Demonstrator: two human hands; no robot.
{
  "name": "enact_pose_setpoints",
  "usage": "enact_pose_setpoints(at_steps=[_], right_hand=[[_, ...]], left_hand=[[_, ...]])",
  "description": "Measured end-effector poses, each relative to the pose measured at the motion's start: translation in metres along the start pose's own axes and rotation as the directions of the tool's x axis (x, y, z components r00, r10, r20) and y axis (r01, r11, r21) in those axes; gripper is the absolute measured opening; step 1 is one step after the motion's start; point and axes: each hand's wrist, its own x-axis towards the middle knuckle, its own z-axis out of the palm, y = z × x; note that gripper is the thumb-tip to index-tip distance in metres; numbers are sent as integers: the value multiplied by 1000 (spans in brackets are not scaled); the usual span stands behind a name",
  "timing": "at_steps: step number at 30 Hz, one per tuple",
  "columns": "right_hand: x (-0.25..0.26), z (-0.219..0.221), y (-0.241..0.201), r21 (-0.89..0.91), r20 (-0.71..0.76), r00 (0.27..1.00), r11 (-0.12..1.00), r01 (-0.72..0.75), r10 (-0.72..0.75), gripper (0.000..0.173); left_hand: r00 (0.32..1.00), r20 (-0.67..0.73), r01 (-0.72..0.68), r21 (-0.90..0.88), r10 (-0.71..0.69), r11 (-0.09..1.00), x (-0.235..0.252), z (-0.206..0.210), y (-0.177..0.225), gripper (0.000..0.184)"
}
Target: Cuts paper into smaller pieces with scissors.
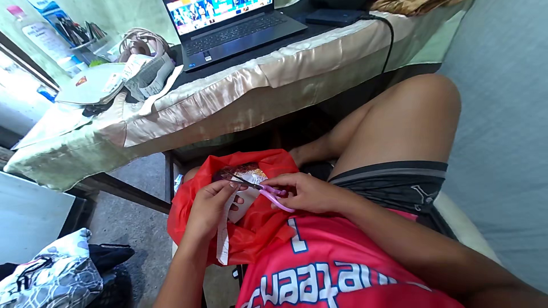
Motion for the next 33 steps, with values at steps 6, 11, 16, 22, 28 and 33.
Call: enact_pose_setpoints(at_steps=[6,11,16,22,28,33], right_hand=[[0,1,1,-43,-44,999,999,-4,2,42],[1,1,3,-85,-65,998,996,-10,5,33],[0,0,0,-64,-20,1000,998,5,-6,47],[0,1,4,-116,-51,997,992,49,-56,48],[1,1,3,-143,-77,997,990,13,-24,41],[1,1,5,-151,-92,995,989,10,-24,35]], left_hand=[[1000,-8,-9,-7,9,1000,-1,0,1,27],[1000,-12,-1,-16,1,1000,-1,1,1,26],[1000,-9,-13,3,13,1000,-1,0,-1,26],[1000,-2,-8,7,8,1000,-1,0,0,25],[1000,5,-18,1,18,1000,-1,0,1,26],[1000,6,-13,-22,14,1000,-2,1,2,26]])
